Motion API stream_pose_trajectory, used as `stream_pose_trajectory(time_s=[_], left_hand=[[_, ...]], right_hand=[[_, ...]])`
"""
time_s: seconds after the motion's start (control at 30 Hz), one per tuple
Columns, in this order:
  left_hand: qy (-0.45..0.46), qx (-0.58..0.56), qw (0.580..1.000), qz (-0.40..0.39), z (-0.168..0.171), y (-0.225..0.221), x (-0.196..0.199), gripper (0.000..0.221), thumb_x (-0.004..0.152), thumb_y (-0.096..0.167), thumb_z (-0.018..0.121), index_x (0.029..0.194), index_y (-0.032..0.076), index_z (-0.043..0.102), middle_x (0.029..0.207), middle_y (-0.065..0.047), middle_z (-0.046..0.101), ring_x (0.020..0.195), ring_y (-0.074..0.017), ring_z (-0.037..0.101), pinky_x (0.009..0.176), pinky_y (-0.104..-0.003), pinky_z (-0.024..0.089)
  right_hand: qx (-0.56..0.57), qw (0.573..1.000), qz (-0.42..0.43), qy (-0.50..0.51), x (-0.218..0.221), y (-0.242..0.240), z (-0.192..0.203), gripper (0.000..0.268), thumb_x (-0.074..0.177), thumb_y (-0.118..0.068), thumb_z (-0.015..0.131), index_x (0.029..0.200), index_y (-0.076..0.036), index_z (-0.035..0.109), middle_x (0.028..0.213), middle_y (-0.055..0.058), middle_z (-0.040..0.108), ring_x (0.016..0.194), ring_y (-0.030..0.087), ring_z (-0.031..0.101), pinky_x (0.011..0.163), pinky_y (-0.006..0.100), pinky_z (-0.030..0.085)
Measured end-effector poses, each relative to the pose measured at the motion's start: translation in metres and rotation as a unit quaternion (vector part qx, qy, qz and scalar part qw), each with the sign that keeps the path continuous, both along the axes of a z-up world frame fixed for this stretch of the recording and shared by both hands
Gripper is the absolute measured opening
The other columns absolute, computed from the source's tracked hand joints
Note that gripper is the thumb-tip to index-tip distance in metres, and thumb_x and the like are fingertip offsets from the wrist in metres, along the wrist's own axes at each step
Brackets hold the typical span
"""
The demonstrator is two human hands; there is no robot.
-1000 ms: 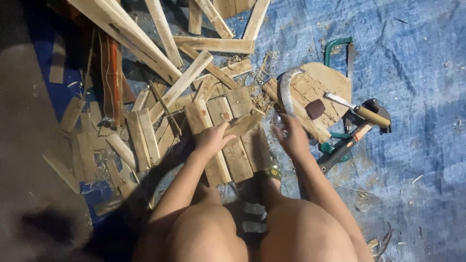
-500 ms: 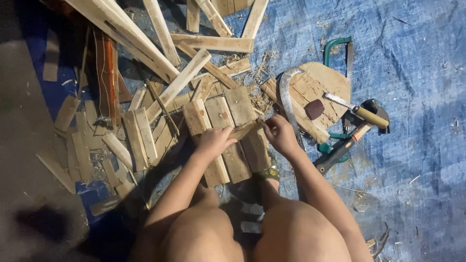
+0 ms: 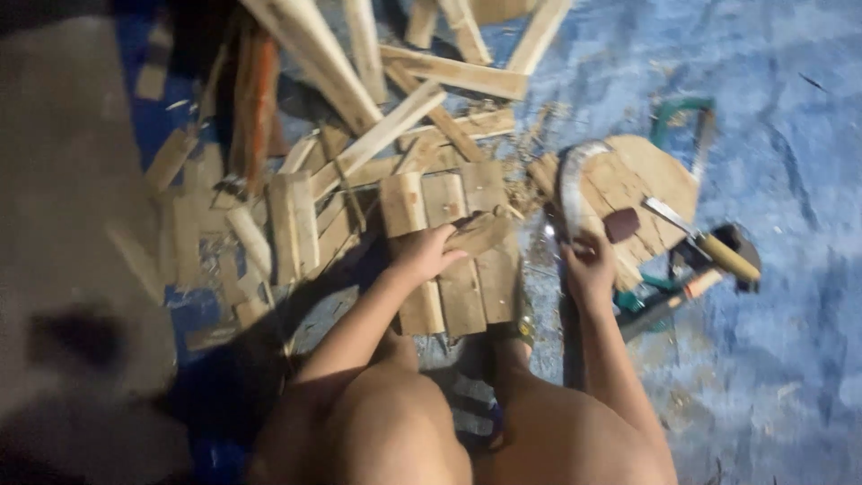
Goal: Shaving and splitting small wooden slats using a large blade on a floor-based workspace covered with a tarp.
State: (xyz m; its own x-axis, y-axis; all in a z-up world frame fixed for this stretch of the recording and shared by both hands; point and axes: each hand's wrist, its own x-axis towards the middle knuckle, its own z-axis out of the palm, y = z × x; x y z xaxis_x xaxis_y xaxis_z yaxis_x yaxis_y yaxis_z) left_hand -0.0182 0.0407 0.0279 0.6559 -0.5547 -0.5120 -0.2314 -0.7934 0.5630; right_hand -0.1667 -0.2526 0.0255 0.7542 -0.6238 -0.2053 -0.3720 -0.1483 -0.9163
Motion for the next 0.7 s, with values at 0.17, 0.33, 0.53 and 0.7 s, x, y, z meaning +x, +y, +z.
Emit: stream_pose_trajectory(time_s=[0.17, 0.33, 0.53, 0.7], left_hand=[[-0.096, -0.071, 0.985, 0.122, 0.036, 0.015, 0.001, 0.036, 0.091, 0.032, 0.075, 0.116, 0.006, 0.070, 0.105, -0.023, 0.075, 0.103, -0.0420, 0.073, 0.086, -0.049, 0.060], [-0.254, -0.077, 0.944, 0.196, -0.063, 0.059, 0.020, 0.034, 0.088, 0.045, 0.073, 0.093, 0.011, 0.068, 0.086, -0.010, 0.067, 0.086, -0.0348, 0.072, 0.074, -0.042, 0.060], [-0.215, -0.016, 0.899, 0.380, -0.088, 0.157, 0.027, 0.028, 0.091, 0.027, 0.072, 0.109, 0.006, 0.067, 0.091, -0.017, 0.070, 0.083, -0.0381, 0.070, 0.073, -0.046, 0.057], [-0.228, 0.119, 0.854, 0.453, -0.079, 0.203, 0.005, 0.044, 0.087, 0.036, 0.072, 0.120, 0.008, 0.063, 0.114, -0.021, 0.064, 0.095, -0.0411, 0.065, 0.079, -0.049, 0.056]], right_hand=[[-0.139, 0.978, 0.050, 0.146, -0.061, -0.008, -0.087, 0.022, 0.085, -0.026, 0.089, 0.097, -0.011, 0.078, 0.088, 0.014, 0.070, 0.084, 0.028, 0.069, 0.074, 0.041, 0.053], [-0.174, 0.965, 0.048, 0.189, -0.087, -0.018, -0.102, 0.037, 0.077, -0.035, 0.097, 0.090, -0.010, 0.073, 0.086, 0.010, 0.068, 0.082, 0.030, 0.068, 0.075, 0.042, 0.054], [-0.245, 0.942, 0.065, 0.220, -0.101, -0.012, -0.047, 0.045, 0.084, -0.022, 0.089, 0.116, 0.003, 0.071, 0.107, 0.024, 0.067, 0.099, 0.039, 0.067, 0.084, 0.048, 0.054], [-0.297, 0.896, 0.082, 0.319, -0.108, -0.012, -0.050, 0.054, 0.083, -0.037, 0.085, 0.120, -0.001, 0.067, 0.114, 0.025, 0.062, 0.097, 0.041, 0.063, 0.084, 0.048, 0.052]])
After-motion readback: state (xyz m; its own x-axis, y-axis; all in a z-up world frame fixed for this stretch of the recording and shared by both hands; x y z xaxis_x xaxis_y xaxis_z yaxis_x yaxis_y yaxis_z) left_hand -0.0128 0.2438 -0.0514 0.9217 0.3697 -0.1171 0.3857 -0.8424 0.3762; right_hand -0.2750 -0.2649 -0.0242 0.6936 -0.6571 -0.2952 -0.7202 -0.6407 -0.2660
